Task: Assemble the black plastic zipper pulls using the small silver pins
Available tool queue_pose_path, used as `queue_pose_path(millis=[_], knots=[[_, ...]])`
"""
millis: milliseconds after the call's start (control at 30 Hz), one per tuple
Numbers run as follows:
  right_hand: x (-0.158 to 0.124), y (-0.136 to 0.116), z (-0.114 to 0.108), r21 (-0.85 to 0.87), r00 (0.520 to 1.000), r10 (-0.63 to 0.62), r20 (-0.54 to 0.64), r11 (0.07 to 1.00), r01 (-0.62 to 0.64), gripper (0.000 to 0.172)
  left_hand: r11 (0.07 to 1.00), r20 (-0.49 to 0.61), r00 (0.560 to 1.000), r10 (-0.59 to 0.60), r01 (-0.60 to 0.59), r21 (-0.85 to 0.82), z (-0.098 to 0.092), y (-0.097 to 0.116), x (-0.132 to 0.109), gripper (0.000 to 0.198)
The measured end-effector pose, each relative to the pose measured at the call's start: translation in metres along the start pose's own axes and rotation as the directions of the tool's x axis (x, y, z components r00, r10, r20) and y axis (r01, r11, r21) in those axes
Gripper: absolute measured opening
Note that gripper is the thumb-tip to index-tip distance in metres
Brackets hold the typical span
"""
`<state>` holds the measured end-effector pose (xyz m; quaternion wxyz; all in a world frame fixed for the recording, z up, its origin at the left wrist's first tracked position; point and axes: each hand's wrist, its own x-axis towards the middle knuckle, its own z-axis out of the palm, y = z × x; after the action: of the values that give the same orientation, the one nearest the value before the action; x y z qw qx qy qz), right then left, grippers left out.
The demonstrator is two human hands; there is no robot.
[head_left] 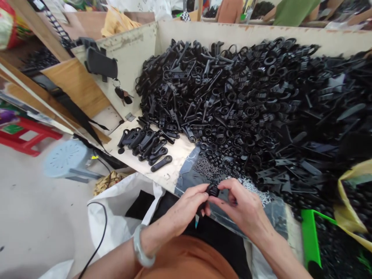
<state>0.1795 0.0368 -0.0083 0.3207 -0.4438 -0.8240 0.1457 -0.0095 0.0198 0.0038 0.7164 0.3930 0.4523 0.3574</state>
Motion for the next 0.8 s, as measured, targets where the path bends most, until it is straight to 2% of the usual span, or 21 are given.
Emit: queue_pose_path(millis=[100, 233, 333, 433, 500, 600, 700, 800], knots=[[-0.008, 0.001, 0.001, 0.021, 0.998, -0.066, -0.021, 0.998, 0.067, 0.015, 0.998, 0.087, 0.994, -0.069, 0.067, 0.022, -0.001, 0.005, -0.004, 0.028], [-0.015, -0.004, -0.002, 0.055, 0.992, -0.124, -0.015, 0.991, 0.124, 0.018, 0.99, 0.128, 0.984, -0.124, 0.13, -0.045, -0.003, 0.002, -0.007, 0.024], [-0.018, -0.007, -0.005, 0.075, 0.995, -0.103, 0.01, 0.992, 0.101, 0.02, 0.971, 0.157, 0.975, -0.16, 0.184, -0.152, -0.005, -0.003, -0.009, 0.022], [-0.019, -0.01, -0.006, 0.072, 0.998, -0.054, 0.034, 0.996, 0.051, 0.019, 0.965, 0.155, 0.971, -0.18, 0.205, -0.165, -0.004, -0.005, -0.01, 0.025], [-0.019, -0.012, -0.004, 0.053, 0.999, -0.037, 0.016, 0.998, 0.037, 0.019, 0.972, 0.135, 0.976, -0.171, 0.19, -0.141, -0.003, -0.004, -0.01, 0.028], [-0.021, -0.017, 0.001, 0.016, 0.997, -0.034, -0.069, 0.999, 0.035, 0.017, 0.989, 0.102, 0.986, -0.131, 0.138, -0.06, -0.002, -0.004, -0.011, 0.033], [-0.024, -0.022, 0.008, -0.021, 0.991, -0.012, -0.132, 1.0, 0.009, 0.014, 0.993, 0.102, 0.99, -0.1, 0.094, 0.068, -0.004, -0.003, -0.011, 0.032], [-0.027, -0.025, 0.012, -0.039, 0.991, 0.007, -0.137, 0.999, -0.012, 0.012, 0.974, 0.106, 0.991, -0.083, 0.058, 0.22, -0.006, -0.003, -0.011, 0.032]])
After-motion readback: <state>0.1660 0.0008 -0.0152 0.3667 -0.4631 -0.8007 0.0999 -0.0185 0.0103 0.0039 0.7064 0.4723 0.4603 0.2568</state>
